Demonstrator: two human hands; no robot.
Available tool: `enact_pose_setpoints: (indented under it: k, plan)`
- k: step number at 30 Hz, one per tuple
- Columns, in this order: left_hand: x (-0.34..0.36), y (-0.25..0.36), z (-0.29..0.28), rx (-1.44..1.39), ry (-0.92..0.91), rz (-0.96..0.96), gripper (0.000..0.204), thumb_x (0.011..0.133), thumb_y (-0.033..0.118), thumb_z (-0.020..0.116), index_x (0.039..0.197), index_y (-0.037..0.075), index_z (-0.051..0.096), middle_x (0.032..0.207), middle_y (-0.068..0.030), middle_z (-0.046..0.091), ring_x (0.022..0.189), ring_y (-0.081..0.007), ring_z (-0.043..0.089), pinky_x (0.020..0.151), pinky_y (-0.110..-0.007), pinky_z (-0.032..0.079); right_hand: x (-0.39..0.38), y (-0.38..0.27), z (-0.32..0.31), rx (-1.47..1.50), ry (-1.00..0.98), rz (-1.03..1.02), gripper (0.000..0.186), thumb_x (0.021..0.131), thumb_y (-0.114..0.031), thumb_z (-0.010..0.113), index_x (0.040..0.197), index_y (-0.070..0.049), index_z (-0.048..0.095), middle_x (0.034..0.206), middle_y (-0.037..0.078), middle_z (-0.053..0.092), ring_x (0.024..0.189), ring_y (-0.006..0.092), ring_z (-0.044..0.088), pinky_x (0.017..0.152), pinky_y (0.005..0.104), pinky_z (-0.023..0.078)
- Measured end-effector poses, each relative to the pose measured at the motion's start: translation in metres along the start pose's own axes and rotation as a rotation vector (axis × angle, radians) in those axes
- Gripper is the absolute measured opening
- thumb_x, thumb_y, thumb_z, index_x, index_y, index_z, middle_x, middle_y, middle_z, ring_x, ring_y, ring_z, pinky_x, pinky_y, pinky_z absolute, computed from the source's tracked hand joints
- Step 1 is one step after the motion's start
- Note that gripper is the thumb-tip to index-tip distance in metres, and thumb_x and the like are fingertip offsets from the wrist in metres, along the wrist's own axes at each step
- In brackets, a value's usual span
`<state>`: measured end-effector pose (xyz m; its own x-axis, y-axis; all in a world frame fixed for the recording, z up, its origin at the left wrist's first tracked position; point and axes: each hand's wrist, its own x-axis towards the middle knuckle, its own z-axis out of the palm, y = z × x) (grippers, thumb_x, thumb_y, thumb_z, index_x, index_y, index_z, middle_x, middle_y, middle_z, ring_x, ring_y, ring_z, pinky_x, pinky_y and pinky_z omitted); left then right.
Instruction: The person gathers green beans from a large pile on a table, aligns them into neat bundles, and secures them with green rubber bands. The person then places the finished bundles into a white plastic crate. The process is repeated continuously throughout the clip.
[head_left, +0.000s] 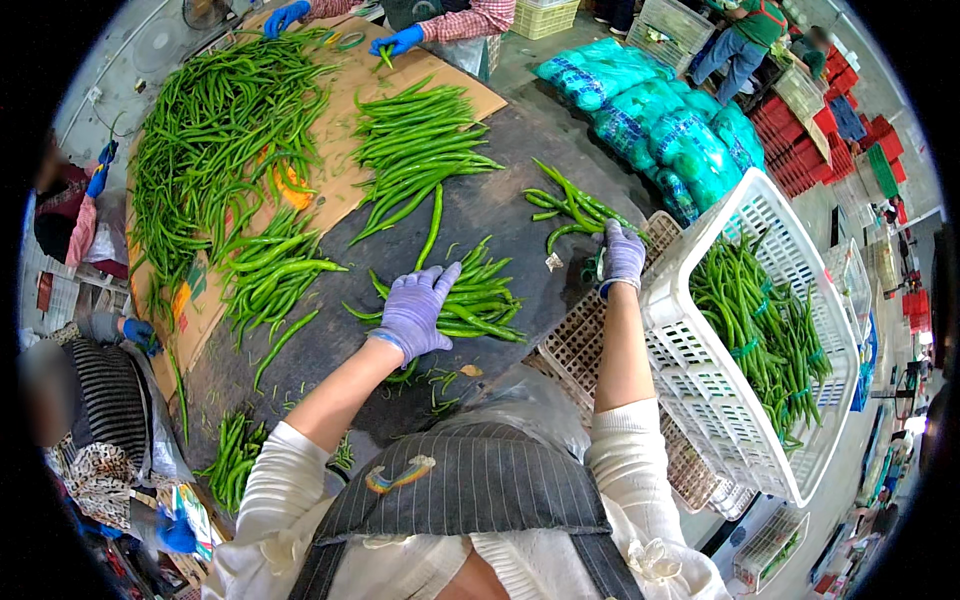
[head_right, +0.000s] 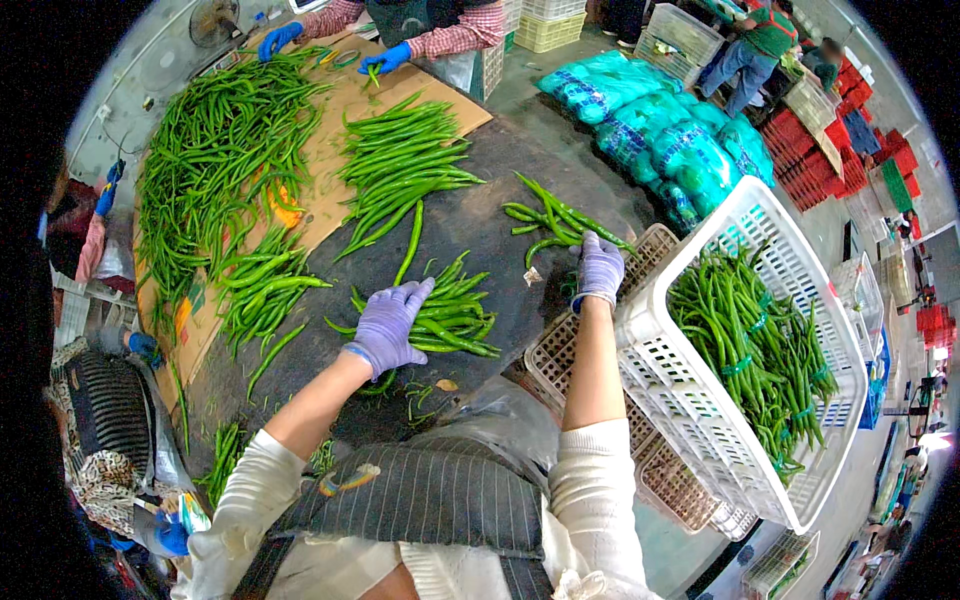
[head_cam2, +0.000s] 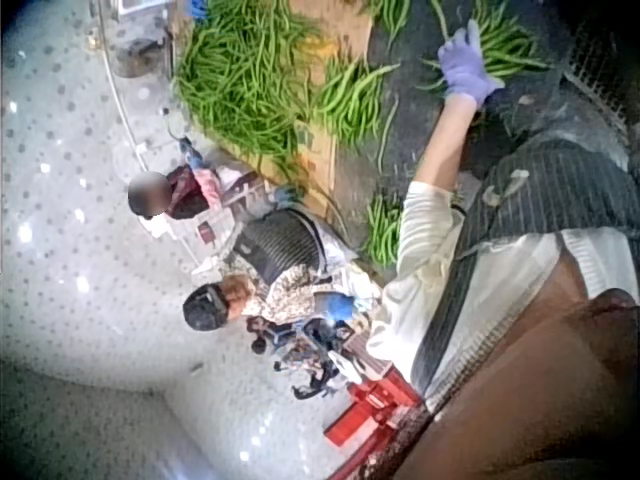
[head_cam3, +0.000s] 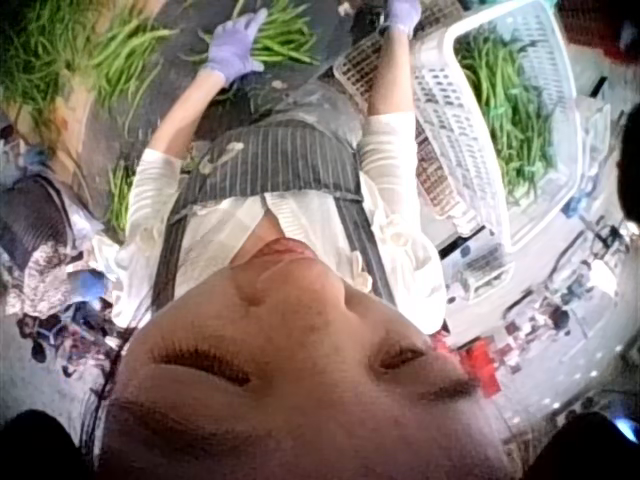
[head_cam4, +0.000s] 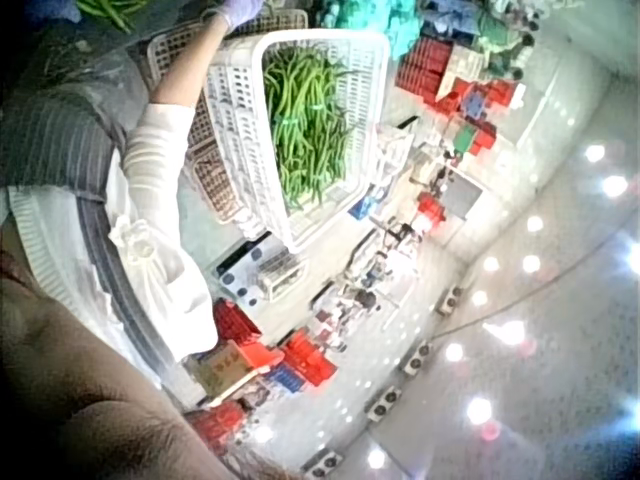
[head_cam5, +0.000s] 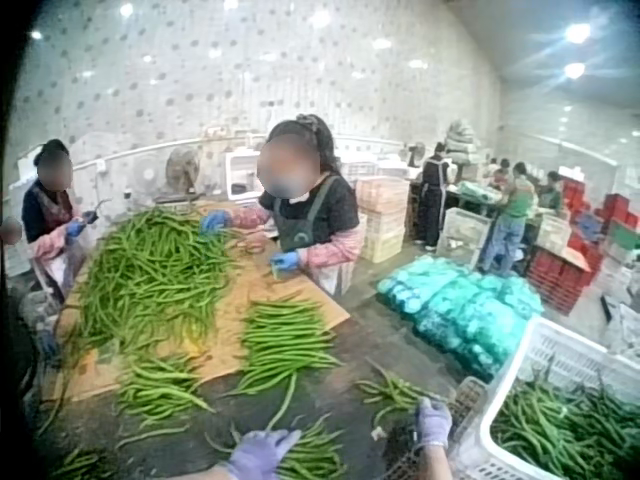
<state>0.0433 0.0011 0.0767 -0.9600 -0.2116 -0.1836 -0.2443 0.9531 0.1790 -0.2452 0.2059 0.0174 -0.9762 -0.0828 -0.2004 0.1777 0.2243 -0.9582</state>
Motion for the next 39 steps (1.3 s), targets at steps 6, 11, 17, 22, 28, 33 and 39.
enact_pose_setpoints:
  k: [6,11,17,22,28,33,39]
  plan:
    - [0.002,0.004,-0.005,0.016,-0.047,-0.003,0.124,0.049,0.038,0.090,0.150,0.011,0.024,0.137,-0.0150,0.047,0.123,-0.0339,0.047,0.106,-0.044,0.036,-0.004,0.031,-0.021,-0.042,0.065,-0.253,0.037,0.093,-0.026,0.059,0.113,0.004,0.062,0.101,0.015,0.069,0.085,0.0200,0.064,0.081,0.0290,0.048]
    - [-0.005,0.000,-0.001,-0.022,-0.003,-0.005,0.124,0.048,0.039,0.090,0.150,0.011,0.025,0.139,-0.0150,0.045,0.127,-0.0348,0.043,0.110,-0.046,0.031,-0.094,0.029,-0.047,0.072,-0.002,-0.267,0.034,0.094,-0.023,0.056,0.117,0.002,0.060,0.096,0.012,0.067,0.086,0.0190,0.062,0.080,0.0276,0.049]
    - [-0.020,0.006,-0.009,-0.014,0.133,0.107,0.118,0.048,0.039,0.089,0.148,0.012,0.030,0.148,-0.0150,0.033,0.139,-0.0396,0.025,0.115,-0.051,0.020,-0.170,-0.016,-0.073,0.713,-0.159,0.151,0.028,0.094,-0.025,0.054,0.115,-0.007,0.061,0.073,-0.003,0.058,0.050,0.0028,0.038,0.046,0.0177,0.027]
    - [-0.014,0.032,-0.014,-0.231,0.434,0.273,0.098,0.054,0.034,0.086,0.139,0.011,0.045,0.140,-0.0154,0.045,0.133,-0.0368,0.037,0.112,-0.047,0.029,-0.178,-0.023,-0.080,1.155,-0.424,0.106,0.029,0.100,-0.024,0.045,0.119,-0.007,0.058,0.076,-0.003,0.061,0.042,0.0043,0.032,0.043,0.0219,0.029]
    - [-0.006,0.065,-0.009,-0.743,0.302,0.353,0.076,0.068,0.032,0.084,0.132,0.006,0.052,0.132,-0.0138,0.054,0.125,-0.0293,0.050,0.107,-0.040,0.037,-0.186,-0.033,-0.077,1.431,-0.615,0.100,0.033,0.101,-0.016,0.039,0.127,0.000,0.052,0.080,-0.001,0.058,0.045,0.0042,0.039,0.044,0.0222,0.034]
    - [-0.006,0.094,-0.017,-0.873,0.398,0.289,0.058,0.066,0.026,0.084,0.115,0.007,0.062,0.115,-0.0104,0.061,0.109,-0.0267,0.058,0.096,-0.038,0.044,-0.197,-0.041,-0.075,1.376,-0.600,0.141,0.033,0.101,-0.018,0.040,0.126,-0.002,0.054,0.076,-0.002,0.055,0.045,0.0044,0.036,0.045,0.0216,0.031]
    - [-0.002,0.114,-0.047,-0.649,0.676,0.424,0.035,0.064,0.022,0.084,0.093,0.011,0.066,0.095,-0.0061,0.062,0.089,-0.0244,0.059,0.079,-0.037,0.046,-0.216,-0.052,-0.064,0.839,-0.506,-0.053,0.042,0.095,-0.036,0.053,0.126,-0.006,0.055,0.058,-0.004,0.039,0.047,0.0057,0.030,0.048,0.0197,0.026]
